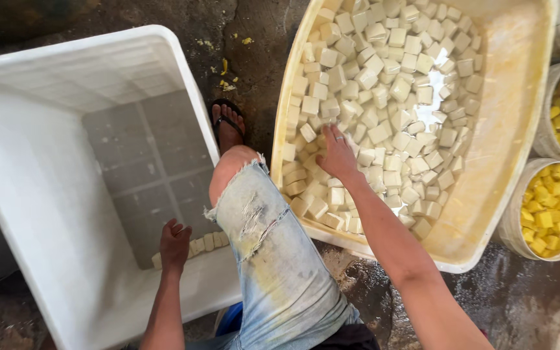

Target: The person transfers white food cubes from a large tub of water into a white rectangular container, arranging them in neat rows. The person uses both hands to pick up multiple cubes at a time and place them into the container.

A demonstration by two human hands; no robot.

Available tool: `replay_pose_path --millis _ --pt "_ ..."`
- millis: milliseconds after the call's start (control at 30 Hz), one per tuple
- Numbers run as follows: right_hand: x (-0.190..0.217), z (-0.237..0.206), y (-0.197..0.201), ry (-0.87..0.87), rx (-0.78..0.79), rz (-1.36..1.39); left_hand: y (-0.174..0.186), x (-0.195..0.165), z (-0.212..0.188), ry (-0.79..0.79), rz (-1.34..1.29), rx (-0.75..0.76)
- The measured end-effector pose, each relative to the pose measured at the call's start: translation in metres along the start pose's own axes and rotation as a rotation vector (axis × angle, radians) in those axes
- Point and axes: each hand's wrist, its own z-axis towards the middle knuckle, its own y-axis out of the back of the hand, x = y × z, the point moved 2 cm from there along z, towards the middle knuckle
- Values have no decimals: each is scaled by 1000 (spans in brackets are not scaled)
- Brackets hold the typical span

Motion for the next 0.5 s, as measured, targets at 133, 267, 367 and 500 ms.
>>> replay_pose_path --millis 133,267,367,500 --pt "-8 4 -12 -139 4 -97 21 7 -6 -51 6 -53" --pt "-9 14 0 -110 36 -139 50 9 -14 -63 18 -94" --pt "-12 21 3 -3 188 -127 73 8 -23 -116 -29 -114" --pt "-12 37 13 32 182 -52 96 -9 -47 -247 -199 -76"
